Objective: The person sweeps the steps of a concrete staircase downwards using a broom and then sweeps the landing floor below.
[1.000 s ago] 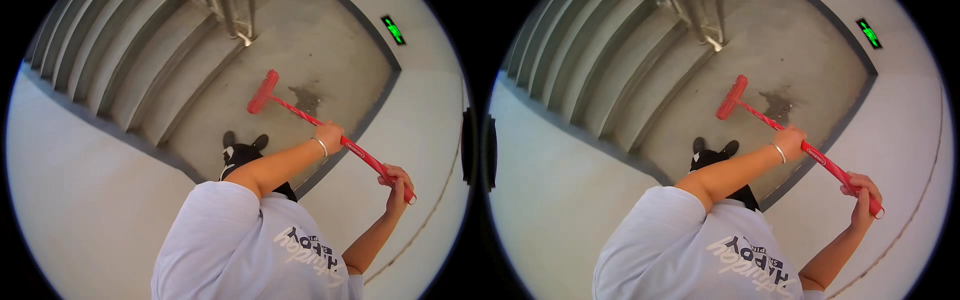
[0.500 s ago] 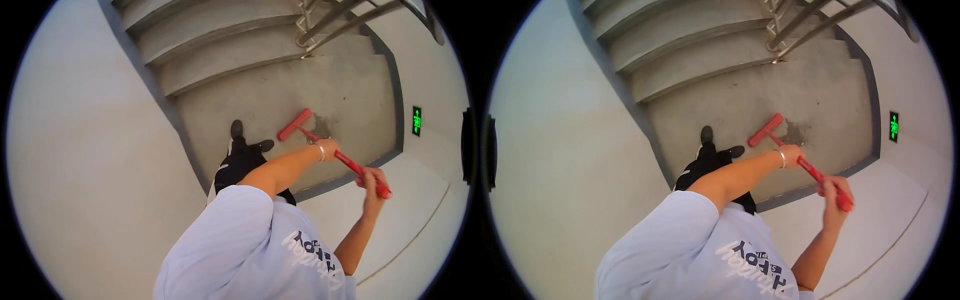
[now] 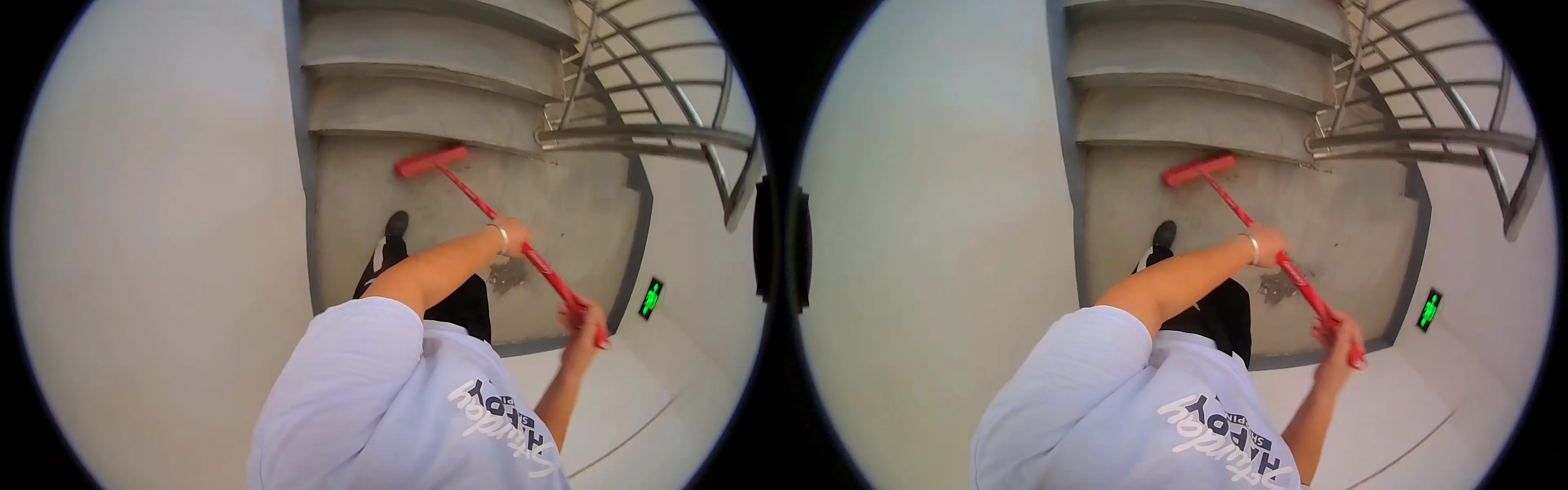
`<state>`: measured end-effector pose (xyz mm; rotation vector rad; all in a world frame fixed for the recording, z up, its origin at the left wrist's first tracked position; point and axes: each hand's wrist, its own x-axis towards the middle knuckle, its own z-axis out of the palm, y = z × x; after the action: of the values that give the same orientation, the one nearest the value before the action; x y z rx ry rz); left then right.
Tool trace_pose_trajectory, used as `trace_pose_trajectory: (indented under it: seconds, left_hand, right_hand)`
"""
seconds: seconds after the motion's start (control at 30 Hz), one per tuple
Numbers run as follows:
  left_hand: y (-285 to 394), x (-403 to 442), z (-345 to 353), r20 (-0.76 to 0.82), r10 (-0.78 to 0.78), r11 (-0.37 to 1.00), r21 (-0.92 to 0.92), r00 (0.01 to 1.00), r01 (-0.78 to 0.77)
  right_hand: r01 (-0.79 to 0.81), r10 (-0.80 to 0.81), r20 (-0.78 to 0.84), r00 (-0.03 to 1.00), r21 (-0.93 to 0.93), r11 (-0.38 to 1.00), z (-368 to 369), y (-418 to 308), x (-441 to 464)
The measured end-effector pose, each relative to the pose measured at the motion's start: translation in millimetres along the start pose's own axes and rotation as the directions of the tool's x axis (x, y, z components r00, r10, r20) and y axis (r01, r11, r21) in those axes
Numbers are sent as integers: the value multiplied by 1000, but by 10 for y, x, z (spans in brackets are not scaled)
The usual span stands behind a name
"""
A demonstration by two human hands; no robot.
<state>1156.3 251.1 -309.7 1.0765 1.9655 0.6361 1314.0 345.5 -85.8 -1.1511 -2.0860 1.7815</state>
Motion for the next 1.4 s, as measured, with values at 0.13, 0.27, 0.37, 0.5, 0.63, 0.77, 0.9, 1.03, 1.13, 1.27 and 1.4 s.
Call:
trace_pose_trajectory:
  seconds: [0.13, 0.27, 0.37, 0.5, 0.63, 0.77, 0.9, 1.03, 1.13, 1.27, 1.4]
  left_hand:
    - [-646, -485, 93, 67, -199, 978, 70, 978, 194]
    - [-1035, -481, 138, -67, -276, 961, -54, 959, 273]
    - [-857, -483, 320, -238, -363, 930, -154, 901, 334]
    - [-861, -438, 537, -423, -416, 909, -186, 805, 372]
    - [-945, -553, 492, -409, -595, 804, -294, 692, 517]
    - [-1251, -523, 381, -479, -667, 741, -353, 570, 571]
    - [-1130, -550, -71, -645, -672, 720, -456, 363, 523]
    - [-1201, -575, -504, -720, -669, 722, -571, 184, 392]
    - [-1602, -679, -762, -710, -687, 713, -618, 154, 332]
    - [-2252, -918, -890, -639, -743, 657, -640, 198, 399]
    - [-2393, -1354, -1037, -556, -796, 600, -672, 238, 434]
  right_hand:
    - [-160, 132, 154, 979, 189, 969, 441, 629, -40]
    - [42, -41, 385, 922, 6, 999, 760, 624, 427]
    - [177, -140, 569, 810, -11, 984, 546, 532, 620]
    - [299, -195, 717, 669, -19, 954, 379, 712, 1028]
    - [256, -161, 821, 548, 19, 967, 607, 637, 1339]
    - [209, -85, 914, 397, 0, 978, 950, 495, 1842]
    - [144, -74, 943, 324, 28, 989, 1336, -222, 2144]
    - [321, -91, 971, 219, 17, 947, 1769, -752, 2181]
    - [517, -198, 956, 216, 61, 854, 2275, -809, 2194]
    - [217, 29, 920, 391, -123, 968, 3071, -860, 2034]
    - [225, 140, 932, 334, -223, 949, 3492, -980, 1932]
